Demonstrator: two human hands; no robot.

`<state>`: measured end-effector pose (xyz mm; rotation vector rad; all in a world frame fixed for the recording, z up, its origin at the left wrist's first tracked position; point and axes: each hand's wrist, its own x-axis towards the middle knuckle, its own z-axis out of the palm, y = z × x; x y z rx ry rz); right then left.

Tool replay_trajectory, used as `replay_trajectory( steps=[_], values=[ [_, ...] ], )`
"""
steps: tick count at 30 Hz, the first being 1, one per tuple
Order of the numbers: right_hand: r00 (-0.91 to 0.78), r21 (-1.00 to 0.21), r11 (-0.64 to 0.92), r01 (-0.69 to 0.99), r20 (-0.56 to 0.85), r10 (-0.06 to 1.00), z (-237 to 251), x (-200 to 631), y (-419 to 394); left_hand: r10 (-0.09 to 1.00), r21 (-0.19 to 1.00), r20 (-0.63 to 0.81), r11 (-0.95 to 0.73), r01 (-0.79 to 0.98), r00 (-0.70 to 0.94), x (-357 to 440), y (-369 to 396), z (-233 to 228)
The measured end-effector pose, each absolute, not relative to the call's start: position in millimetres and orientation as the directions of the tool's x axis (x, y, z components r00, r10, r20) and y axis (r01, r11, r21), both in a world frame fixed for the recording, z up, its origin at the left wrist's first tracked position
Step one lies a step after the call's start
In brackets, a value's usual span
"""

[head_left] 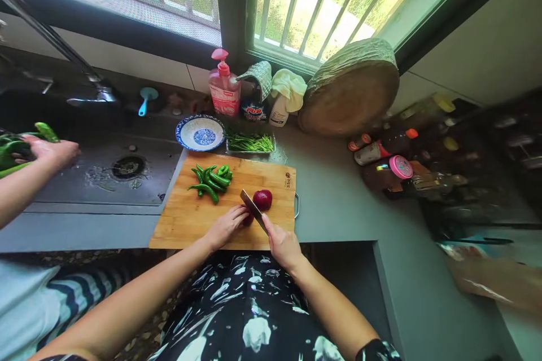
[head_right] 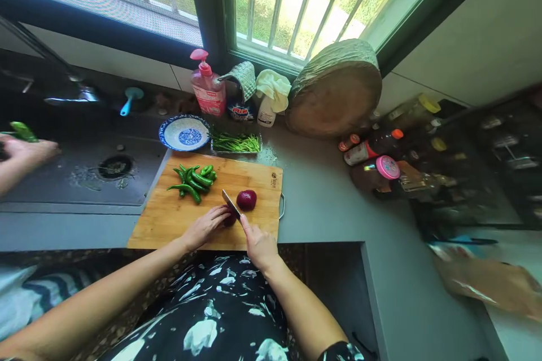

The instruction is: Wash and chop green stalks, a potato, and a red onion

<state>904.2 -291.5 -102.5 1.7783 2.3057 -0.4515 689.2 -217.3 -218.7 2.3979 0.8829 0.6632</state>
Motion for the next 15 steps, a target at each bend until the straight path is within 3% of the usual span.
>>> replay_trajectory(
  steps=[9,15],
  values=[
    [-0.338,-0.081,0.337,0.938,-0.428,0.838,-88.0,903.0,-282.4,0.732,0.590,0.242,-0.632,0.502,0.637,691.8,-218.0,-219.5],
    [-0.330,-0.104,0.316,0.943,-0.418,0.846,-108.4,898.2,-277.6,0.735,0.588,0.261,-0.635,0.500,0.626,692.1,-219.3,-225.5]
  ],
)
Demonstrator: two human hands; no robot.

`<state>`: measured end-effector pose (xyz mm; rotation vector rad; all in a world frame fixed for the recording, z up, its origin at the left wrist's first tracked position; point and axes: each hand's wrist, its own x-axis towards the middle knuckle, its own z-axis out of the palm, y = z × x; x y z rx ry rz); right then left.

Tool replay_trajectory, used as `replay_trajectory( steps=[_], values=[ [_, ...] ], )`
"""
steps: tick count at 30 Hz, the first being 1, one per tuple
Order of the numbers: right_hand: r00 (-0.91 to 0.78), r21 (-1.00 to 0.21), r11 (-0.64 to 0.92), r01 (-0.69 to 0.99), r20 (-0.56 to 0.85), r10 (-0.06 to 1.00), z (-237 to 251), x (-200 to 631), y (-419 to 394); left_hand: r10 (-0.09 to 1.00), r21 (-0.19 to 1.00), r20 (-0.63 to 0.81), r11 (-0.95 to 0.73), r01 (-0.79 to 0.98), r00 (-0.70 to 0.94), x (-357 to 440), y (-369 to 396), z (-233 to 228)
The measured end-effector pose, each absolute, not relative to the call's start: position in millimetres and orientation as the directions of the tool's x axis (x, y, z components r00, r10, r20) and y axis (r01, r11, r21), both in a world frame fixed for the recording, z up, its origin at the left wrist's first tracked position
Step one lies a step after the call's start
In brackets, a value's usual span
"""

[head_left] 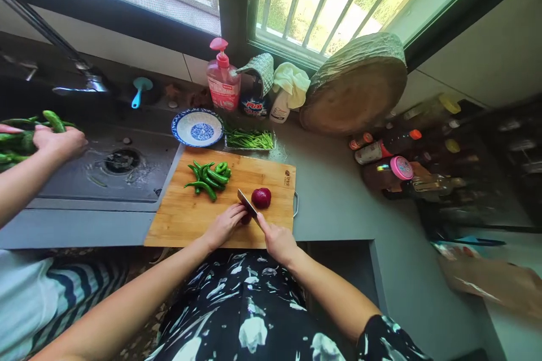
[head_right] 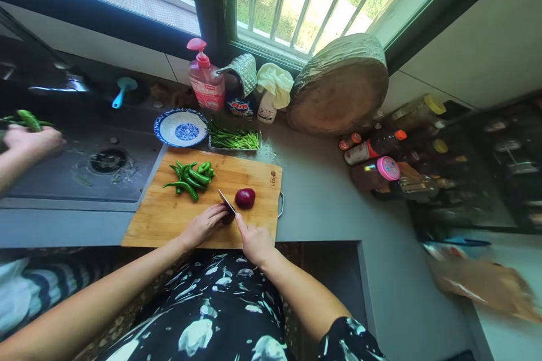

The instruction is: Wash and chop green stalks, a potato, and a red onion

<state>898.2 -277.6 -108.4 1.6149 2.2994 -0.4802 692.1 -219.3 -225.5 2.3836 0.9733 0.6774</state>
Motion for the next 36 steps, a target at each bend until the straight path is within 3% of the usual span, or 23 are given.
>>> replay_trajectory(
  steps=[9,17,28,36],
  values=[
    [-0.328,-0.147,0.296,0.944,-0.326,0.886,-153.4,902.2,-274.9,0.727,0.564,0.342,-0.665,0.489,0.595,693.2,-219.8,-222.8],
    [-0.325,-0.086,0.313,0.946,-0.278,0.904,-117.1,895.3,-279.1,0.737,0.522,0.382,-0.670,0.527,0.558,690.4,-224.1,-225.3],
    [-0.322,-0.082,0.316,0.945,-0.400,0.858,-85.2,882.0,-288.1,0.743,0.550,0.367,-0.659,0.513,0.561,686.7,-225.1,-231.8],
    [-0.362,-0.095,0.354,0.930,-0.391,0.846,-141.3,873.1,-280.0,0.749,0.593,0.397,-0.650,0.475,0.530,687.5,-225.9,-235.4]
  ],
)
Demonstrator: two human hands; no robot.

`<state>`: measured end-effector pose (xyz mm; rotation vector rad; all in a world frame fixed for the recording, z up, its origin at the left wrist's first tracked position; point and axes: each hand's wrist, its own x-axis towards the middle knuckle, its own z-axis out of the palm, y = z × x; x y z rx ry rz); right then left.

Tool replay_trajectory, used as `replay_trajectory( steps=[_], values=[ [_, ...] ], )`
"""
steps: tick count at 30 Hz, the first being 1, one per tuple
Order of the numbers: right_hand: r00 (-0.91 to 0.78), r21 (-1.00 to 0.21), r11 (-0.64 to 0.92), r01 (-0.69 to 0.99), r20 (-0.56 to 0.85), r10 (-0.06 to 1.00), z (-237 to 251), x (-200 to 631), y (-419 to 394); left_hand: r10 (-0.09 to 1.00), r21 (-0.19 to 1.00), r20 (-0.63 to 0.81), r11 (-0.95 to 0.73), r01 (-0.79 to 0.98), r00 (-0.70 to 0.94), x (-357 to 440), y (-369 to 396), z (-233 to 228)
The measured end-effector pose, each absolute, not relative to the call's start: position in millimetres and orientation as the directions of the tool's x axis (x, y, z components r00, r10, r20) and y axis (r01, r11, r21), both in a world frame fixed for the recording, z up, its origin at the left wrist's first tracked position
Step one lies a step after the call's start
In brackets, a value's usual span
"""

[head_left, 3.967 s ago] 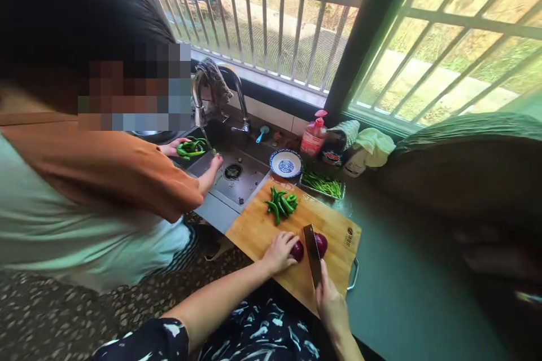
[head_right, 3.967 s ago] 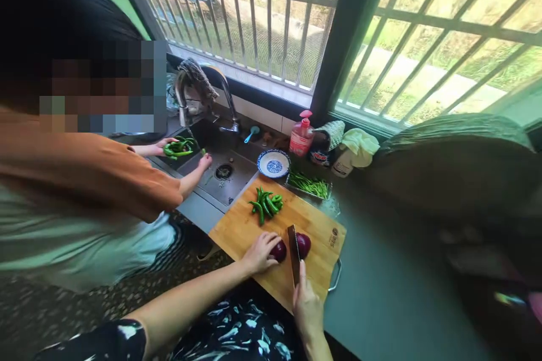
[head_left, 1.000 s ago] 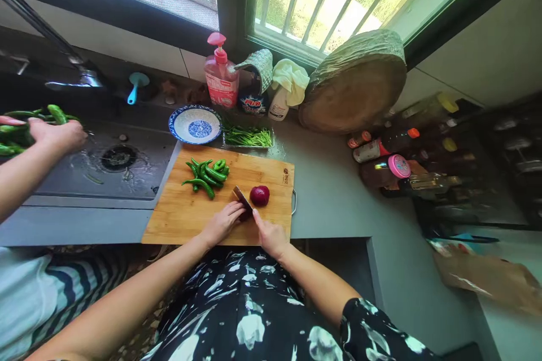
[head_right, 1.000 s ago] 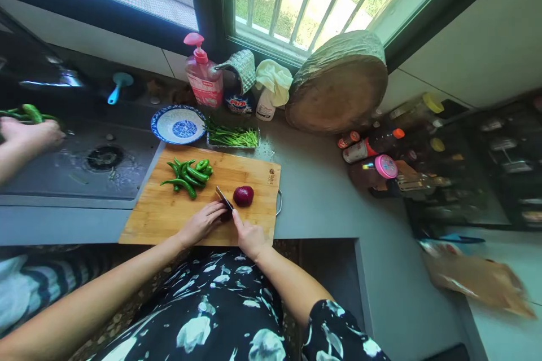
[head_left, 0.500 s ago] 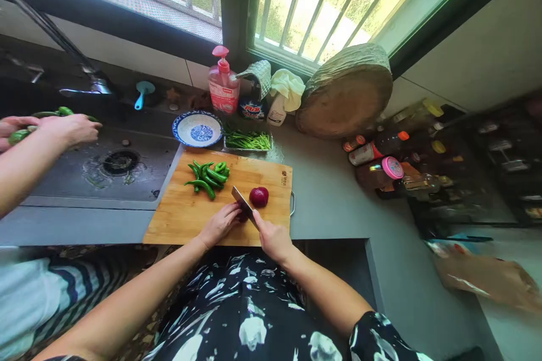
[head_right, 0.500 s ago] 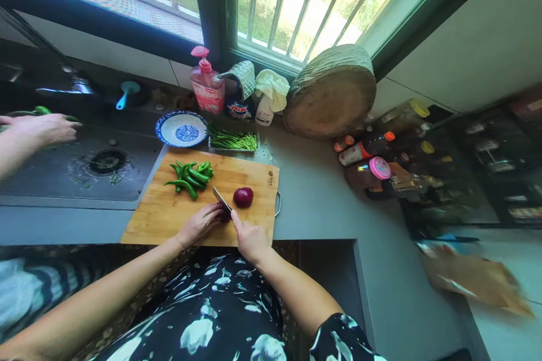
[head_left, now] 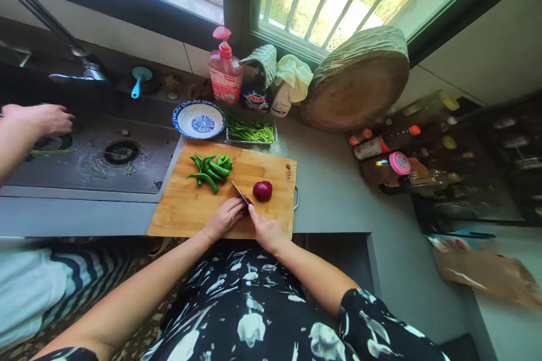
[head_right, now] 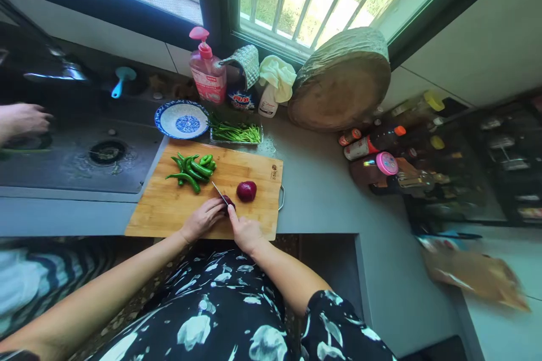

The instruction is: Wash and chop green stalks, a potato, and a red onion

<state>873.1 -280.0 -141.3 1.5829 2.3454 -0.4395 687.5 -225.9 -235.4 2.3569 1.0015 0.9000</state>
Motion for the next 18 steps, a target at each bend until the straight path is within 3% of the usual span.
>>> replay_trajectory(
  steps=[7,18],
  values=[
    [-0.327,-0.170,0.284,0.944,-0.348,0.879,-148.1,893.1,-269.2,0.744,0.561,0.422,-0.663,0.495,0.518,683.1,-229.8,-222.3],
    [-0.301,-0.048,0.301,0.952,-0.320,0.899,-102.4,873.1,-281.4,0.727,0.553,0.466,-0.684,0.476,0.504,681.2,-225.7,-218.0]
  ],
)
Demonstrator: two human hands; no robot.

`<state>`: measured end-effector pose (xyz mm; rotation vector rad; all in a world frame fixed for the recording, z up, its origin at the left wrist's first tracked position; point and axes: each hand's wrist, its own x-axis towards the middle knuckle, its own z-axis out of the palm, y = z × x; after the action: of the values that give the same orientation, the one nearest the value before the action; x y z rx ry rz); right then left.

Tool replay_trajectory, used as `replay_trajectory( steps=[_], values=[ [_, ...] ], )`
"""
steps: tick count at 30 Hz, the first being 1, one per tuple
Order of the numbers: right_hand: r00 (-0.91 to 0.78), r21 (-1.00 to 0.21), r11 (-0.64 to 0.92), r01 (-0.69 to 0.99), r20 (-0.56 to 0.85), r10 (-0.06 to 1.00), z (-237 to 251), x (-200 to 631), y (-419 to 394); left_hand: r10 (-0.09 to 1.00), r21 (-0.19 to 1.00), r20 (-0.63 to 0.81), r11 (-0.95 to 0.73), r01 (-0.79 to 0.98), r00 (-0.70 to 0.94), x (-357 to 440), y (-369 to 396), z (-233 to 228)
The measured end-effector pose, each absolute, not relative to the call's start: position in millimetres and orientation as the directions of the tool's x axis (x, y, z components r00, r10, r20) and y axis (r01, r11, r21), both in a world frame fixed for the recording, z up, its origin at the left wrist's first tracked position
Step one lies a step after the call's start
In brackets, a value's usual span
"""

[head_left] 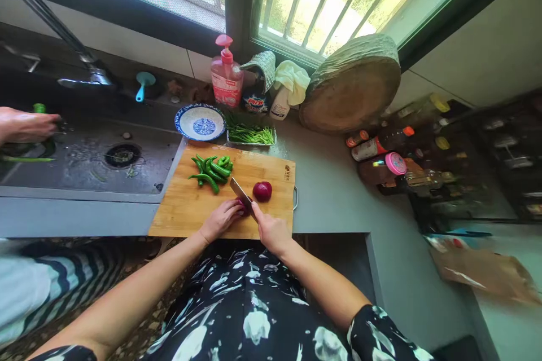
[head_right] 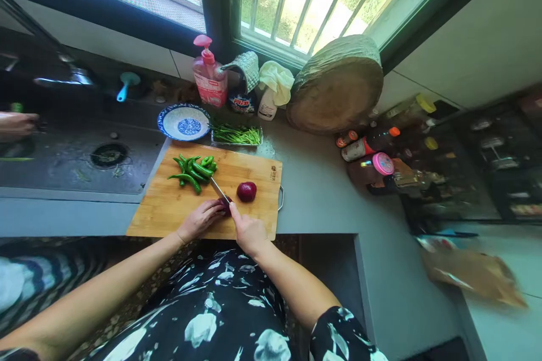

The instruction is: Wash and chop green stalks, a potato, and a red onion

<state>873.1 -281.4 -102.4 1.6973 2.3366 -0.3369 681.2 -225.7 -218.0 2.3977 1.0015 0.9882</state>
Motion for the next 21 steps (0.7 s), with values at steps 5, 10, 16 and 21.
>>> replay_trajectory(
  steps=[5,10,16,21],
  values=[
    [-0.305,-0.059,0.305,0.951,-0.350,0.886,-97.9,871.0,-287.4,0.741,0.580,0.457,-0.668,0.466,0.492,679.1,-225.3,-225.2],
    [-0.318,-0.058,0.320,0.945,-0.376,0.870,-103.0,868.6,-288.6,0.742,0.589,0.474,-0.668,0.455,0.475,679.0,-226.1,-234.1],
    [-0.339,-0.049,0.343,0.938,-0.342,0.876,-140.7,862.2,-288.0,0.730,0.565,0.529,-0.683,0.462,0.432,679.9,-231.1,-238.5],
    [-0.356,-0.073,0.349,0.934,-0.273,0.894,-161.7,861.9,-290.3,0.758,0.593,0.520,-0.652,0.472,0.393,681.9,-237.3,-241.7]
  ],
)
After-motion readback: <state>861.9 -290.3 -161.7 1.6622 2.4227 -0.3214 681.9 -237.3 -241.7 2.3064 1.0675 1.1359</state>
